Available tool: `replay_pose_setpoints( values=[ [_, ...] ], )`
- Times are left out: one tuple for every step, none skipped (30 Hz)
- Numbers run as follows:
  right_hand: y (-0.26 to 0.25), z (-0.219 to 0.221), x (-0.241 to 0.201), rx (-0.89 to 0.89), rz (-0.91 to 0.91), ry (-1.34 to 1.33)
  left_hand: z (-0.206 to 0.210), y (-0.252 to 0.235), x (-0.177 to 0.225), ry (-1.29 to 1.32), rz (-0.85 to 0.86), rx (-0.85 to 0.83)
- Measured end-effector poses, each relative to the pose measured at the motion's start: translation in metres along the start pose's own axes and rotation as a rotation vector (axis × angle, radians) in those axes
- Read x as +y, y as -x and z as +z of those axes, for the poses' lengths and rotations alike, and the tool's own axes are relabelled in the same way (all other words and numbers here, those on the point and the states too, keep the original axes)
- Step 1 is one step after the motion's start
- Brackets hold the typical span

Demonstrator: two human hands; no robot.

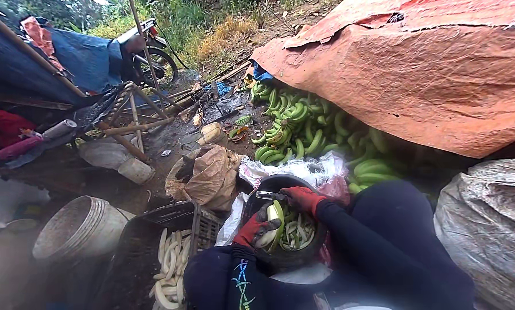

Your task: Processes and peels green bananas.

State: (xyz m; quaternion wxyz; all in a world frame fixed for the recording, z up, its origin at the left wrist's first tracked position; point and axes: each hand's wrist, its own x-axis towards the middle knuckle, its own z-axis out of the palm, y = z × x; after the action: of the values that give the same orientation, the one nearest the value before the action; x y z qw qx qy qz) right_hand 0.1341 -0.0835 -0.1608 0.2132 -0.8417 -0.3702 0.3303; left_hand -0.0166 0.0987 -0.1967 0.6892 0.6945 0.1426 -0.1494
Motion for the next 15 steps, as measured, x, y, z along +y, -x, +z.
replay_pose_setpoints(
  values=[
    [-0.003,0.001,0.005,0.005,0.029,-0.015,0.003,-0.001,0.002,-0.038,-0.012,-0.025],
    [-0.005,0.002,0.007,0.023,0.062,-0.025,0.005,-0.001,0.005,-0.066,-0.023,0.022],
    [-0.005,0.003,0.007,0.046,0.098,-0.024,0.007,-0.001,0.006,-0.079,-0.035,0.124],
    [-0.002,0.004,0.005,0.063,0.117,-0.013,0.006,-0.002,0.005,-0.071,-0.026,0.233],
    [0.002,0.005,0.000,0.068,0.108,0.001,0.003,-0.003,0.003,-0.029,0.005,0.323],
    [0.008,0.009,-0.005,0.064,0.067,0.014,0.003,0.000,0.007,0.050,0.055,0.388],
    [0.013,0.018,-0.010,0.058,-0.002,0.025,0.013,0.007,0.023,0.166,0.090,0.467],
    [0.017,0.028,-0.013,0.046,-0.078,0.040,0.031,0.016,0.056,0.315,0.034,0.577],
    [0.019,0.039,-0.015,0.034,-0.148,0.058,0.044,0.019,0.083,0.468,-0.064,0.690],
    [0.021,0.049,-0.016,0.029,-0.201,0.073,0.048,0.018,0.093,0.570,-0.117,0.782],
    [0.021,0.057,-0.016,0.034,-0.237,0.086,0.037,0.014,0.069,0.649,0.006,0.751],
    [0.023,0.062,-0.017,0.048,-0.259,0.103,0.013,0.005,0.016,0.652,0.274,0.605],
    [0.024,0.062,-0.018,0.060,-0.272,0.128,-0.002,-0.005,-0.013,0.678,0.353,0.579],
    [0.024,0.061,-0.019,0.066,-0.282,0.154,-0.005,-0.009,-0.018,0.743,0.329,0.627],
    [0.025,0.058,-0.020,0.060,-0.286,0.179,0.000,-0.007,-0.007,0.820,0.243,0.698]
  ],
)
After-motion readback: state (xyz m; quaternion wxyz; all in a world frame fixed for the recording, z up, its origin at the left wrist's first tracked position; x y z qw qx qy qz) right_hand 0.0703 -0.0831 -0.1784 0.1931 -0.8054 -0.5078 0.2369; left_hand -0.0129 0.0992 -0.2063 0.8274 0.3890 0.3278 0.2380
